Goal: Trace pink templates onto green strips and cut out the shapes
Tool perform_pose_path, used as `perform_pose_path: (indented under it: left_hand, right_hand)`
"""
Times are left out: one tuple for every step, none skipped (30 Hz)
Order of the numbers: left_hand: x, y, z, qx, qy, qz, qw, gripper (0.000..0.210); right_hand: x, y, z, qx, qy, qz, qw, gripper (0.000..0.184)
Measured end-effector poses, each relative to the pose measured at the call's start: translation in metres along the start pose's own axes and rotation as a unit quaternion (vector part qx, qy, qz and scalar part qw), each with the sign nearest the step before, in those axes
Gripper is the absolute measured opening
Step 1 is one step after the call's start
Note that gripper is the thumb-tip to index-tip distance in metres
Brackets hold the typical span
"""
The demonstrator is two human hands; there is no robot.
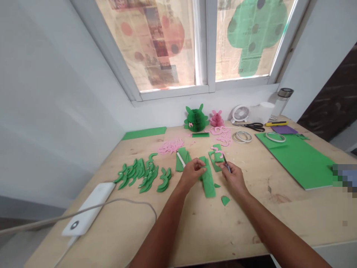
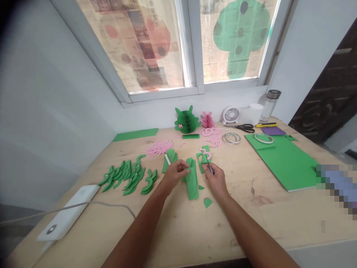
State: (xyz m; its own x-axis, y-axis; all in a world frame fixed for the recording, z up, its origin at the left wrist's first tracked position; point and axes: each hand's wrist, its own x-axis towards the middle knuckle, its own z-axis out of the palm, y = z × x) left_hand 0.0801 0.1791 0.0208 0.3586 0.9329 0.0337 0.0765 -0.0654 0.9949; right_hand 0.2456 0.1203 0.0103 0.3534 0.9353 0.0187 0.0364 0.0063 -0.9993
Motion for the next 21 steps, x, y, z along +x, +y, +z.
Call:
perform_pose_path:
  left_hand:
    - [-0.001,0.000,0.001,-0.049,0.010,-0.009,0.999,0.020]
    - [-0.002,0.001,0.003,-0.089,0.018,-0.018,0.996,0.025]
    - [-0.003,0.001,0.005,-0.121,0.023,-0.025,0.992,0.030]
    - [-0.003,0.001,0.008,-0.147,0.025,-0.030,0.988,0.033]
    - [-0.004,0.000,0.010,-0.167,0.028,-0.031,0.985,0.035]
    - [-0.004,0.000,0.012,-0.182,0.029,-0.031,0.982,0.036]
    - [-0.004,-0.001,0.015,-0.197,0.032,-0.031,0.979,0.036]
    - [-0.005,-0.002,0.017,-0.208,0.037,-0.030,0.977,0.037]
    - [-0.005,-0.003,0.019,-0.214,0.038,-0.030,0.976,0.037]
    - [-0.005,-0.004,0.021,-0.217,0.042,-0.029,0.975,0.037]
    - [-0.006,-0.004,0.022,-0.221,0.045,-0.030,0.974,0.038]
    - [-0.006,-0.004,0.024,-0.224,0.045,-0.031,0.973,0.038]
    - [-0.007,-0.004,0.026,-0.227,0.045,-0.032,0.972,0.039]
    - [-0.008,-0.004,0.027,-0.231,0.044,-0.034,0.971,0.039]
    - [-0.008,-0.003,0.028,-0.235,0.042,-0.035,0.970,0.040]
    - [-0.009,-0.003,0.029,-0.239,0.041,-0.037,0.970,0.041]
    - [-0.010,-0.003,0.030,-0.241,0.041,-0.038,0.969,0.041]
    - [-0.010,-0.003,0.031,-0.242,0.040,-0.040,0.969,0.041]
    - [-0.011,-0.003,0.032,-0.239,0.040,-0.043,0.969,0.040]
    - [-0.012,-0.003,0.032,-0.234,0.038,-0.048,0.970,0.038]
    - [-0.013,-0.004,0.033,-0.225,0.034,-0.054,0.972,0.036]
  right_hand:
    - [0.000,0.000,0.000,-0.002,-0.003,-0.001,1.000,0.035]
    - [0.000,0.001,0.000,-0.004,-0.007,-0.004,1.000,0.035]
    - [0.000,0.003,0.000,-0.005,-0.009,-0.007,1.000,0.035]
    - [0.000,0.005,0.001,-0.003,-0.012,-0.009,1.000,0.034]
    - [0.000,0.007,0.001,-0.002,-0.014,-0.013,1.000,0.034]
    - [0.000,0.009,0.002,0.004,-0.014,-0.017,1.000,0.034]
    - [-0.001,0.012,0.003,0.014,-0.021,-0.017,1.000,0.034]
    - [-0.001,0.014,0.004,0.026,-0.026,-0.011,0.999,0.036]
    - [-0.001,0.015,0.005,0.036,-0.033,-0.003,0.999,0.037]
    - [-0.002,0.017,0.006,0.045,-0.042,0.006,0.998,0.038]
    - [-0.002,0.018,0.007,0.053,-0.051,0.018,0.997,0.039]
    - [-0.002,0.019,0.007,0.060,-0.059,0.030,0.996,0.040]
    - [-0.002,0.019,0.007,0.067,-0.065,0.041,0.995,0.040]
    - [-0.002,0.020,0.007,0.074,-0.068,0.051,0.994,0.041]
    - [-0.002,0.020,0.007,0.081,-0.067,0.059,0.993,0.041]
    - [-0.002,0.019,0.007,0.088,-0.063,0.065,0.992,0.041]
    - [-0.002,0.018,0.007,0.093,-0.056,0.067,0.992,0.040]
    - [-0.003,0.017,0.007,0.098,-0.049,0.067,0.992,0.039]
    - [-0.003,0.016,0.007,0.101,-0.042,0.067,0.992,0.038]
    - [-0.003,0.014,0.007,0.104,-0.034,0.067,0.992,0.037]
    - [-0.003,0.012,0.007,0.107,-0.025,0.066,0.992,0.037]
